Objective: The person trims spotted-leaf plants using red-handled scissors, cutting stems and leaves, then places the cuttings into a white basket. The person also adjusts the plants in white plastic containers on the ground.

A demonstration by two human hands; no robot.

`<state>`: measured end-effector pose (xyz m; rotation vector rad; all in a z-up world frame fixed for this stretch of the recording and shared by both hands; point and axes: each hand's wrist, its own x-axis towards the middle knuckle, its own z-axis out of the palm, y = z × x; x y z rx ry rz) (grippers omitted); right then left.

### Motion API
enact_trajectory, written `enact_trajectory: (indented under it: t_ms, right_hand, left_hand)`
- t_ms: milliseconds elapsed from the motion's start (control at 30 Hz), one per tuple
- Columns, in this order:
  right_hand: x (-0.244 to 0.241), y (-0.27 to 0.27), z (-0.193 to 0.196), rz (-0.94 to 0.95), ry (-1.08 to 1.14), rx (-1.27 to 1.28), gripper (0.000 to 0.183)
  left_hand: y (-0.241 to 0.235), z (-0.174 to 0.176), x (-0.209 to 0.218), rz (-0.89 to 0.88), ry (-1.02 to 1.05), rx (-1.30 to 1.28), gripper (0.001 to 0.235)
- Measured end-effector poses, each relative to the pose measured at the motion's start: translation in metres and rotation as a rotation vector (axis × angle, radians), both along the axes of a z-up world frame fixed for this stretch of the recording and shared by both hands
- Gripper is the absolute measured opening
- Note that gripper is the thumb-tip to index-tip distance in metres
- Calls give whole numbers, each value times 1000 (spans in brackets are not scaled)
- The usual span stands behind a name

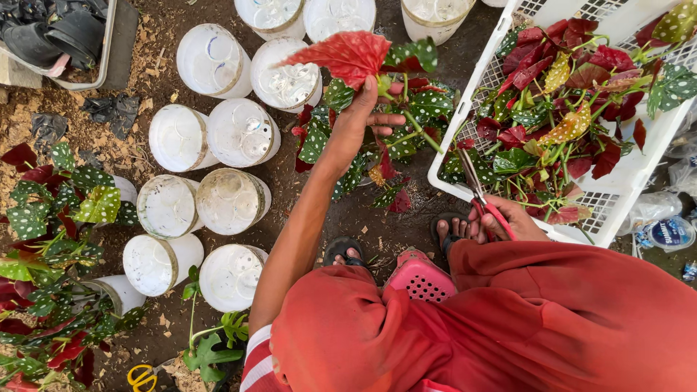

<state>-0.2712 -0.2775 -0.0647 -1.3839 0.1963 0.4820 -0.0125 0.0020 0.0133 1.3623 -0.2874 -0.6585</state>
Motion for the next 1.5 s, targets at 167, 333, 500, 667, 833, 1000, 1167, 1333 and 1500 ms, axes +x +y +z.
enact_trajectory:
  t_ms: [167, 333, 500, 667, 833, 1000, 1167, 1333, 1500]
  right_hand:
    - [13, 7, 13, 119, 34, -90, 29]
    - [25, 19, 35, 146, -68, -476, 27]
    - [28, 24, 50, 75, 52, -632, 26]
    - [22, 20, 42, 61, 0, -569, 30]
    - [17, 17, 37, 201, 11, -607, 32]
    - [19, 18, 42, 437, 21, -752, 36]
    - [26, 4, 50, 515, -2, -925, 40]
    - [22, -13, 60, 324, 131, -1140, 40]
    - [30, 28, 17, 46, -364, -1335, 42]
  left_hand:
    - [-13, -12, -6, 78, -10, 53, 83]
    - [-34, -25, -21, 28, -47, 131, 83]
    - [-60, -35, -39, -13, -68, 146, 82]
    - [-65, -41, -48, -13, -66, 231, 82]
    - [-59, -51, -53, -19, -13, 248, 83]
    - [-38, -68, -65, -20, 36, 297, 82]
    - [-13, -77, -81, 12, 84, 259, 76]
    - [1, -59, -66, 77, -33, 194, 71]
    - [16, -32, -43, 210, -132, 87, 69]
